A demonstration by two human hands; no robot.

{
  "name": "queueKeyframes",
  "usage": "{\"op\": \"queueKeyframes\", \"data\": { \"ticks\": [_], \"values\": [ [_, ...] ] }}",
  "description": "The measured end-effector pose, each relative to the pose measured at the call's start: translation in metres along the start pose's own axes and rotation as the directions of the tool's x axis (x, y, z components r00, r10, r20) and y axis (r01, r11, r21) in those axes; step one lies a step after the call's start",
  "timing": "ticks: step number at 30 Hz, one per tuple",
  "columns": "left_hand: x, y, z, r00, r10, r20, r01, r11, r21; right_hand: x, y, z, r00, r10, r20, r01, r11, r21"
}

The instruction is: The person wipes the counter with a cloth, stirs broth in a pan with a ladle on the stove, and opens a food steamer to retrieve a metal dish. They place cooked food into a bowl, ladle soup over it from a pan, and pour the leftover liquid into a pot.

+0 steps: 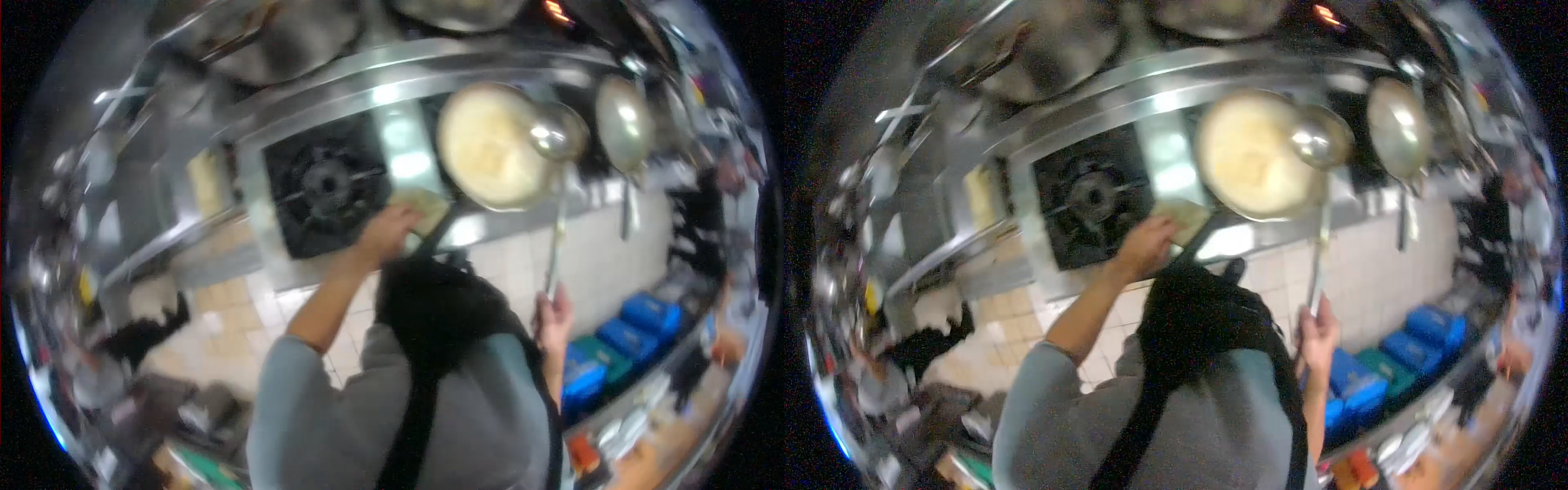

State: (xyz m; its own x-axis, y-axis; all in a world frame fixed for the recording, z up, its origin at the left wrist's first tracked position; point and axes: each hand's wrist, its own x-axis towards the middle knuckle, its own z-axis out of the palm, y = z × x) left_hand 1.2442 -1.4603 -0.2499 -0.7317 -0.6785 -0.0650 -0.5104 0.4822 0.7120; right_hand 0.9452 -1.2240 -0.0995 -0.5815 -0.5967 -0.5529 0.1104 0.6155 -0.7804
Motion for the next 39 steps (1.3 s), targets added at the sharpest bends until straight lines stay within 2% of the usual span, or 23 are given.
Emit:
{"op": "queueKeyframes", "data": {
  "ticks": [1, 2, 4, 7, 8, 9, 10, 11, 13, 14, 16, 17, 18, 21, 25, 27, 28, 30, 32, 33, 36, 38, 39],
  "values": [
    [-0.014, 0.005, 0.003, 0.991, -0.033, -0.128, 0.022, 0.996, -0.086, 0.008, 0.011, -0.011, 0.998, -0.052, 0.019, 0.052, 0.999, 0.002],
    [-0.028, 0.025, -0.006, 0.965, -0.151, -0.216, 0.111, 0.976, -0.190, 0.016, 0.021, -0.018, 0.995, -0.098, 0.034, 0.098, 0.995, 0.004],
    [-0.058, 0.039, -0.013, 0.858, -0.310, -0.410, 0.204, 0.937, -0.283, 0.018, 0.006, -0.018, 0.994, -0.092, 0.060, 0.087, 0.993, 0.082],
    [-0.096, 0.028, -0.024, 0.638, -0.210, -0.741, 0.327, 0.945, 0.014, 0.032, 0.007, -0.033, 0.982, -0.144, 0.119, 0.142, 0.990, 0.021],
    [-0.111, 0.015, -0.027, 0.594, -0.247, -0.766, 0.438, 0.897, 0.051, 0.036, 0.007, -0.043, 0.978, -0.157, 0.139, 0.159, 0.987, -0.005],
    [-0.126, -0.013, -0.020, 0.533, -0.244, -0.810, 0.429, 0.903, 0.010, 0.041, 0.003, -0.050, 0.988, -0.088, 0.128, 0.098, 0.992, -0.079],
    [-0.130, -0.021, -0.016, 0.485, -0.220, -0.846, 0.479, 0.876, 0.047, 0.046, -0.002, -0.057, 0.993, -0.023, 0.117, 0.033, 0.996, -0.085],
    [-0.147, -0.029, -0.025, 0.480, -0.413, -0.774, 0.603, 0.796, -0.051, 0.043, -0.007, -0.056, 0.991, -0.024, 0.130, 0.035, 0.996, -0.084],
    [-0.162, -0.040, -0.023, 0.519, -0.641, -0.566, 0.768, 0.640, -0.021, 0.053, -0.012, -0.067, 0.988, -0.055, 0.145, 0.072, 0.991, -0.115],
    [-0.164, -0.037, -0.018, 0.536, -0.636, -0.555, 0.755, 0.655, -0.021, 0.058, -0.014, -0.074, 0.984, -0.063, 0.165, 0.084, 0.988, -0.126],
    [-0.168, -0.025, -0.019, 0.583, -0.524, -0.621, 0.649, 0.760, -0.032, 0.061, -0.020, -0.088, 0.986, -0.057, 0.156, 0.081, 0.984, -0.156],
    [-0.164, -0.012, -0.022, 0.562, -0.516, -0.646, 0.629, 0.774, -0.071, 0.063, -0.022, -0.095, 0.985, -0.045, 0.167, 0.077, 0.979, -0.190],
    [-0.170, -0.009, -0.020, 0.569, -0.509, -0.645, 0.619, 0.782, -0.071, 0.058, -0.021, -0.098, 0.986, -0.051, 0.156, 0.080, 0.979, -0.188],
    [-0.172, 0.003, -0.008, 0.484, -0.449, -0.751, 0.647, 0.762, -0.039, 0.062, -0.020, -0.114, 0.981, -0.046, 0.190, 0.087, 0.973, -0.214],
    [-0.186, 0.006, 0.014, 0.497, -0.398, -0.771, 0.675, 0.736, 0.055, 0.061, -0.023, -0.129, 0.972, -0.065, 0.225, 0.130, 0.949, -0.288],
    [-0.199, 0.002, 0.035, 0.390, -0.587, -0.709, 0.661, 0.715, -0.228, 0.058, -0.027, -0.133, 0.971, -0.066, 0.229, 0.139, 0.938, -0.317],
    [-0.207, 0.000, 0.044, 0.391, -0.591, -0.706, 0.662, 0.713, -0.230, 0.056, -0.032, -0.133, 0.973, -0.061, 0.222, 0.140, 0.922, -0.360],
    [-0.219, -0.002, 0.060, 0.354, -0.723, -0.593, 0.689, 0.630, -0.358, 0.059, -0.034, -0.134, 0.974, -0.059, 0.217, 0.145, 0.901, -0.408],
    [-0.240, -0.012, 0.081, 0.328, -0.766, -0.553, 0.714, 0.584, -0.386, 0.063, -0.030, -0.136, 0.955, -0.158, 0.252, 0.264, 0.838, -0.477],
    [-0.260, -0.031, 0.100, 0.350, -0.781, -0.518, 0.724, 0.576, -0.379, 0.062, -0.032, -0.135, 0.945, -0.190, 0.266, 0.303, 0.811, -0.500],
    [-0.286, -0.038, 0.119, 0.368, -0.819, -0.440, 0.766, 0.535, -0.356, 0.047, -0.056, -0.125, 0.957, -0.146, 0.252, 0.261, 0.815, -0.518],
    [-0.309, -0.053, 0.142, 0.321, -0.864, -0.388, 0.813, 0.461, -0.356, 0.038, -0.066, -0.120, 0.980, 0.029, 0.196, 0.074, 0.864, -0.498],
    [-0.315, -0.055, 0.147, 0.335, -0.863, -0.378, 0.806, 0.471, -0.359, 0.035, -0.067, -0.119, 0.980, 0.029, 0.196, 0.075, 0.861, -0.503]
  ]
}}
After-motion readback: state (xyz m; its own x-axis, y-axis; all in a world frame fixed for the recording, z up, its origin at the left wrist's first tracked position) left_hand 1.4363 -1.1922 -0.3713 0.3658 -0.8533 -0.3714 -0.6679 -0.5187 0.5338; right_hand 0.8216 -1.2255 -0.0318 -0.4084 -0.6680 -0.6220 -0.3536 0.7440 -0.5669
